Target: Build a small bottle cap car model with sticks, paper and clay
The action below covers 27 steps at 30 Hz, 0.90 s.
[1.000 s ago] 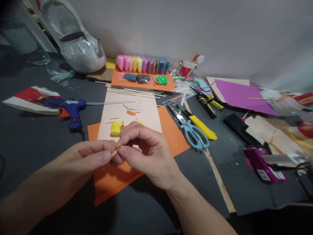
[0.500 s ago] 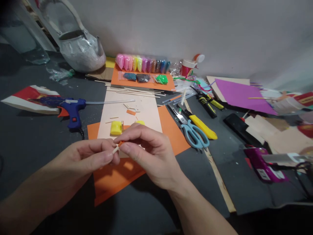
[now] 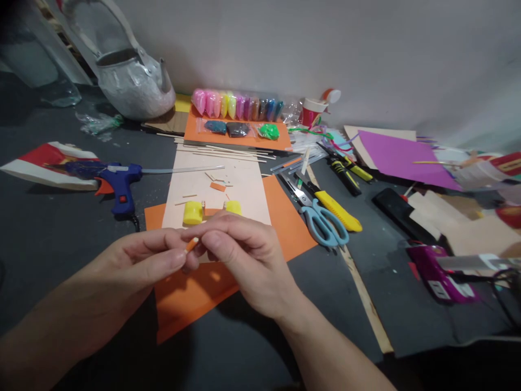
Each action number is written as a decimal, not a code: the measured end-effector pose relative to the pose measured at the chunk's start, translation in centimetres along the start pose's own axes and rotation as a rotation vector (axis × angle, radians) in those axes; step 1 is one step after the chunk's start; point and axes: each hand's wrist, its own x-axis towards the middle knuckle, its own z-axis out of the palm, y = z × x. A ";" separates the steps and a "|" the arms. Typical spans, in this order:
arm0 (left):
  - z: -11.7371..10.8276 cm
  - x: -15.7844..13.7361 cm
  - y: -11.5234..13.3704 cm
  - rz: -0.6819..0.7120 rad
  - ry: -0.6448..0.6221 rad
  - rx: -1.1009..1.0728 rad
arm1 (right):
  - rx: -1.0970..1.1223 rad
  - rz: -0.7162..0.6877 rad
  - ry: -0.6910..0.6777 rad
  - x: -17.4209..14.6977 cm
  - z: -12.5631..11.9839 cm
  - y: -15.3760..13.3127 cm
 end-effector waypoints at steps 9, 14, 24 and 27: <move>-0.2 -0.1 0.1 -0.002 -0.034 0.094 | 0.030 0.020 0.011 0.1 0.1 -0.3; -0.1 0.0 0.5 0.026 0.013 0.120 | 0.050 0.010 0.025 0.0 0.2 -0.3; -0.3 0.4 0.0 -0.006 0.001 0.044 | -0.089 -0.050 -0.013 -0.2 -0.1 -0.1; -0.3 0.4 0.1 -0.014 0.026 0.040 | -0.042 0.015 -0.006 -0.2 -0.2 -0.2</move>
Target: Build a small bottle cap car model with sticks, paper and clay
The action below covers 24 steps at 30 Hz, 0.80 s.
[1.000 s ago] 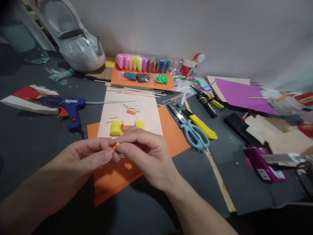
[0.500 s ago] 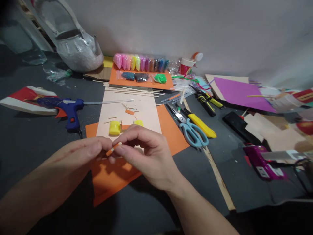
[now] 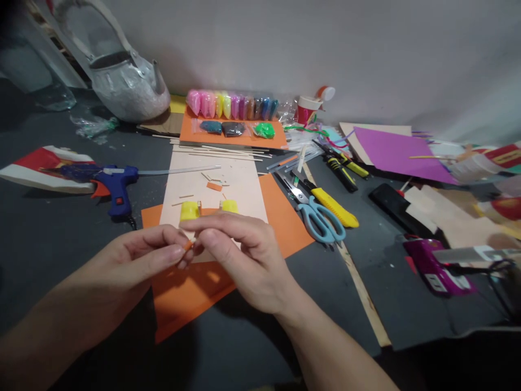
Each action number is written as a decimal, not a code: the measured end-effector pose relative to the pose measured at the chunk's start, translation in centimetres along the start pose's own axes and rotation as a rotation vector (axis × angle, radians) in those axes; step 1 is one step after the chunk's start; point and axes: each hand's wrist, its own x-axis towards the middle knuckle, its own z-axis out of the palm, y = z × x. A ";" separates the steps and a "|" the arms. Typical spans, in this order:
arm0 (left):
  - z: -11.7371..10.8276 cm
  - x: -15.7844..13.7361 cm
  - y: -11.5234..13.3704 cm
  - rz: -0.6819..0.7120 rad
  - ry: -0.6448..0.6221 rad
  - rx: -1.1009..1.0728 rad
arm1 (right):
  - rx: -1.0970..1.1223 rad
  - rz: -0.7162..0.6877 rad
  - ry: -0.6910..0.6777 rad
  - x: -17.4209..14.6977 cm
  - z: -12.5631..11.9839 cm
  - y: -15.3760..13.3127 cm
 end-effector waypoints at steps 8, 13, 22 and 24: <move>0.2 0.0 0.2 0.042 0.040 0.014 | -0.029 0.015 0.084 0.3 0.4 -0.2; 0.4 0.1 0.2 0.073 0.088 0.088 | -0.079 -0.008 0.109 0.3 0.5 -0.2; 0.2 0.3 0.0 0.185 0.236 0.105 | -0.528 -0.111 0.303 0.2 -1.5 -2.1; 0.1 0.3 0.0 0.209 0.268 0.090 | -0.761 -0.094 0.122 -0.2 -1.6 -2.0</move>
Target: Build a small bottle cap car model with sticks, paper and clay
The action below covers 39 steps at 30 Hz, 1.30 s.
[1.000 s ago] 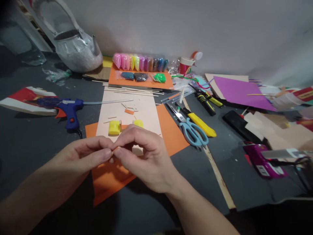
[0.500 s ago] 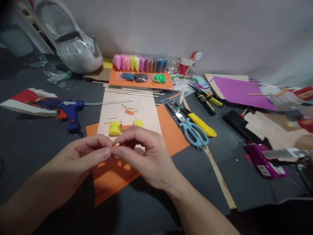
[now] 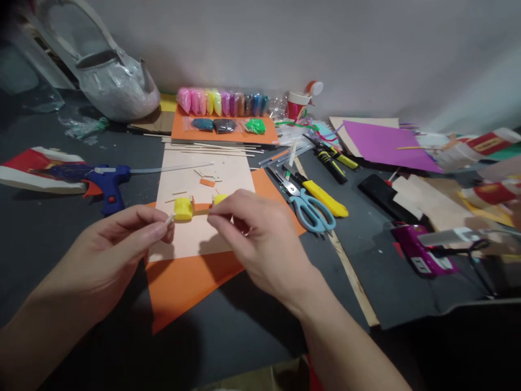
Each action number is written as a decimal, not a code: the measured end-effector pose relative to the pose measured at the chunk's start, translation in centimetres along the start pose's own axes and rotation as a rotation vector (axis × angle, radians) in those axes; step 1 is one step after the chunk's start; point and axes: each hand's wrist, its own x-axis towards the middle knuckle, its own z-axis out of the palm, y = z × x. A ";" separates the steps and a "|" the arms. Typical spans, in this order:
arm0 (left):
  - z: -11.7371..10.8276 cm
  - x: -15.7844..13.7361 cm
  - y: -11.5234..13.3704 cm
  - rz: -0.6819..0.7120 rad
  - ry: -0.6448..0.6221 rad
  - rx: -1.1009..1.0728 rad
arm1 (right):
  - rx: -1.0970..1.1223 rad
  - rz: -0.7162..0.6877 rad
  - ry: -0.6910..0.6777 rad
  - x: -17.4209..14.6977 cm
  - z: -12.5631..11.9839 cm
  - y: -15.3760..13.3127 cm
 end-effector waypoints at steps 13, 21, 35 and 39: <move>-0.3 0.4 -0.6 -0.008 -0.033 -0.094 | -0.459 -0.226 -0.172 -3.1 3.9 4.7; -0.2 0.3 0.0 0.108 0.064 -0.087 | -0.271 -0.169 -0.062 -2.9 2.6 4.4; -0.3 0.1 0.3 0.176 0.094 -0.135 | -0.128 0.000 -0.116 -2.7 1.0 3.4; -0.2 0.0 0.1 0.156 0.044 -0.145 | 0.033 0.167 -0.098 -2.5 1.0 2.7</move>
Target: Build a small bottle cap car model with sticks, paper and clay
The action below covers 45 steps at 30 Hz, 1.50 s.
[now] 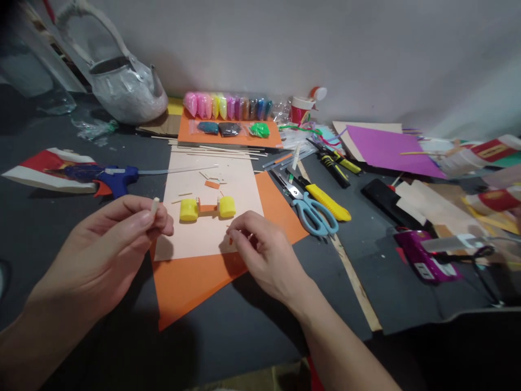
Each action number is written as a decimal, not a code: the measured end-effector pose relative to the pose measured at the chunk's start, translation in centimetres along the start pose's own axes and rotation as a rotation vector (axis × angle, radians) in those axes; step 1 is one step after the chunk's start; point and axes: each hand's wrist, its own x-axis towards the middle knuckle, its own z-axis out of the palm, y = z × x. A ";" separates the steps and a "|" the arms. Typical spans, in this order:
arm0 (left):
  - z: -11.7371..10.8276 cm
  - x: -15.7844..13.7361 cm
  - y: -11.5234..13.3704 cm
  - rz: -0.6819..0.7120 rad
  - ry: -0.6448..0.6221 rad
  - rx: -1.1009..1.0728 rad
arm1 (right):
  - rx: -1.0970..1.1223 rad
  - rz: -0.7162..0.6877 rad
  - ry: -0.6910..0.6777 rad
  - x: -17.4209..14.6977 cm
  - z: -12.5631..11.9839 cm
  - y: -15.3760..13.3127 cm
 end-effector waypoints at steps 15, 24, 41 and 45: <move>1.6 -0.9 -1.7 -0.549 -0.259 -0.579 | 0.525 0.193 -0.048 0.4 0.4 -3.1; 1.8 -0.6 -0.9 -0.526 -0.135 -0.730 | -0.362 -0.440 0.091 -0.1 1.4 -2.5; 1.5 -0.5 -1.7 -0.537 -0.090 -0.564 | -0.178 -0.422 0.008 -0.6 1.9 -1.7; 1.5 -0.5 -1.6 -0.559 -0.099 -0.575 | -0.224 -0.413 0.038 -0.6 2.0 -1.7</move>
